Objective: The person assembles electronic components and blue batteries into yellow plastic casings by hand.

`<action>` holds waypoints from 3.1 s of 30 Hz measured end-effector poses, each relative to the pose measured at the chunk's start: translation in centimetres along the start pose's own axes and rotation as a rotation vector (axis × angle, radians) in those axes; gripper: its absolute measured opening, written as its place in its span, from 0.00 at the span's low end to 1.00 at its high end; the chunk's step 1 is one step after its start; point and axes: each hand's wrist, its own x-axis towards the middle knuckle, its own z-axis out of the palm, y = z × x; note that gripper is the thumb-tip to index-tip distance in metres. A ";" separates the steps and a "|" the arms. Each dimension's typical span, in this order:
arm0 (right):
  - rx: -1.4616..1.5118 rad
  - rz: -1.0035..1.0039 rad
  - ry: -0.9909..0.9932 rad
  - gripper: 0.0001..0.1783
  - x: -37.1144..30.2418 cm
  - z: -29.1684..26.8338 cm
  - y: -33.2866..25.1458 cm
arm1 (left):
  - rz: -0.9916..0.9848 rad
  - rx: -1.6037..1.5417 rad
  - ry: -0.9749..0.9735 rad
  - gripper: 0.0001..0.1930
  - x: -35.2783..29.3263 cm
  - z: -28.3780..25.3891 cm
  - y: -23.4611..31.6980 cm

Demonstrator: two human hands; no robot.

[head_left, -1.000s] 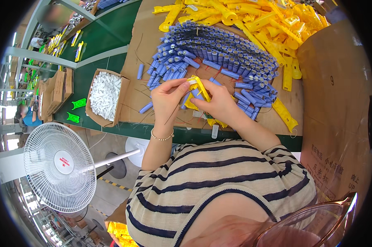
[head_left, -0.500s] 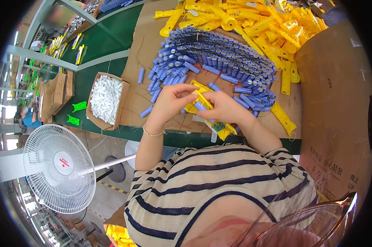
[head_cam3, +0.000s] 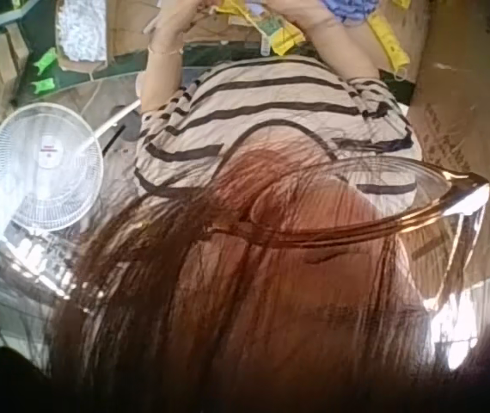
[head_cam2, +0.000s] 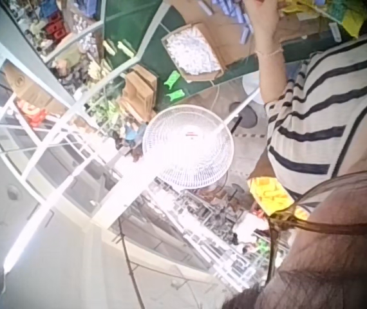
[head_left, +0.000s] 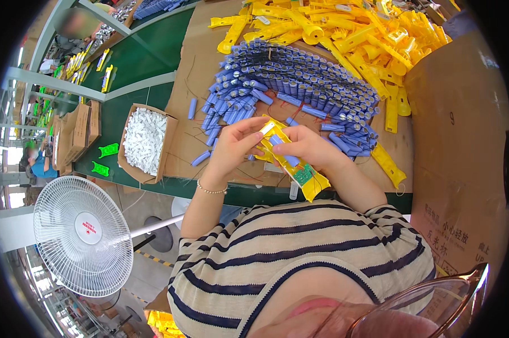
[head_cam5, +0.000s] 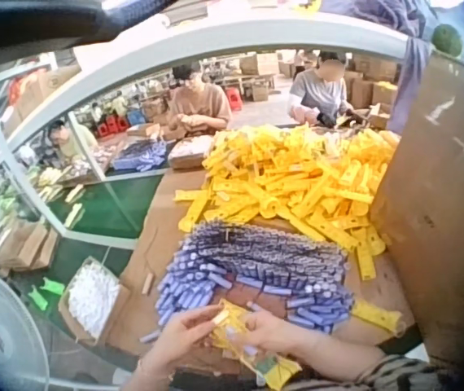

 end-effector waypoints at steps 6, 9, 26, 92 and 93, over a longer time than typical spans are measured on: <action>-0.217 0.052 -0.019 0.14 0.6 0.0 0.6 | -0.108 0.109 -0.079 0.16 0.4 -0.7 -0.3; -0.327 0.123 -0.073 0.15 0.9 -0.5 1.1 | -0.254 0.396 -0.248 0.13 0.7 -1.6 1.2; -0.097 -0.185 0.380 0.15 -3.2 -6.0 -7.7 | 0.158 -0.317 1.266 0.08 19.1 -41.9 2.4; -0.745 -0.576 0.075 0.20 -5.1 1.9 -2.8 | 0.754 0.216 0.362 0.19 -2.5 -1.7 1.9; -0.751 -0.603 -0.103 0.21 -5.5 1.4 -3.0 | 0.724 0.176 0.325 0.20 -2.2 -1.4 1.4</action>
